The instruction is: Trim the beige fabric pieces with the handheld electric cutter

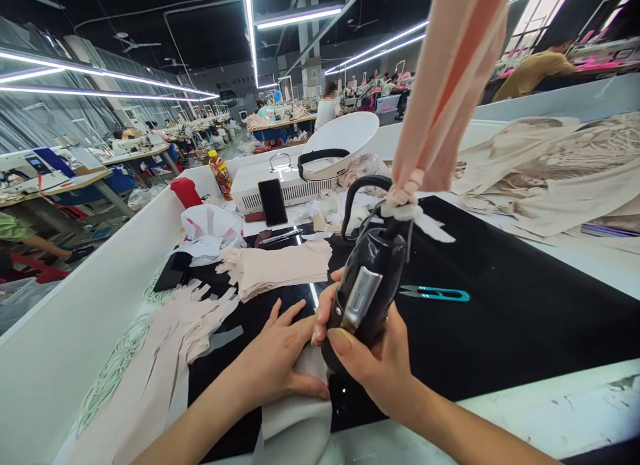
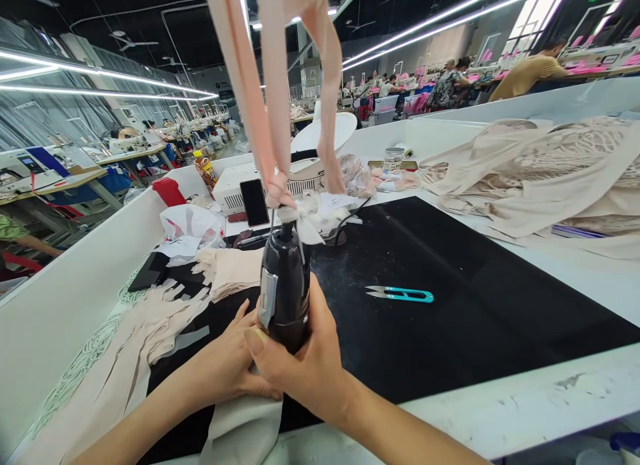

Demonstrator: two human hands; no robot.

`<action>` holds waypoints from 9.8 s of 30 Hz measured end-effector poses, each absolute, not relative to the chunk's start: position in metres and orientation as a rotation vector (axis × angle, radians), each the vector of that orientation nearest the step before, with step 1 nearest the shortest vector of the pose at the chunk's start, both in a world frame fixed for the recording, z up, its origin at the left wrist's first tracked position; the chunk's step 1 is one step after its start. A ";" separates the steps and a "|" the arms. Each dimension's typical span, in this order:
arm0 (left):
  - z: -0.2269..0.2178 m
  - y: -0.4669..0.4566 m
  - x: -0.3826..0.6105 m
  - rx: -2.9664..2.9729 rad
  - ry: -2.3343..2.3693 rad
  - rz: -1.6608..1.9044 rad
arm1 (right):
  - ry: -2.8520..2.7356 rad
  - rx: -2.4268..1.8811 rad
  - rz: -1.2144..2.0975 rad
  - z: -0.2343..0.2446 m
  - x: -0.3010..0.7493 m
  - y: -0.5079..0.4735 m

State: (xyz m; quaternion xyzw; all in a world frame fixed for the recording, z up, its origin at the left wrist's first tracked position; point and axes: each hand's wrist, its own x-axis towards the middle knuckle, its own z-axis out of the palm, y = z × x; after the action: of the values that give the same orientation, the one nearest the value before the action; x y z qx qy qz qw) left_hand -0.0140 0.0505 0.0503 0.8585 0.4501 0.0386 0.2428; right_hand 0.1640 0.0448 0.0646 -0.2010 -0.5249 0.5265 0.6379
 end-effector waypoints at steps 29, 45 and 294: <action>0.039 -0.019 -0.037 2.923 1.122 0.581 | -1.183 -0.426 1.206 0.077 0.174 0.051; 0.022 0.005 -0.023 2.707 1.404 0.697 | -1.258 -0.472 1.159 0.062 0.192 0.058; 0.063 0.050 -0.001 2.046 1.545 0.746 | -1.929 -0.986 0.935 0.015 0.234 0.054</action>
State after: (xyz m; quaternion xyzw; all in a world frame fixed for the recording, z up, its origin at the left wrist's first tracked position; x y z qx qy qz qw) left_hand -0.0012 0.0502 0.0632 0.7451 0.5626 0.2716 0.2336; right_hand 0.2342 0.0537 0.0146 -0.3862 -0.7558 0.3664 0.3812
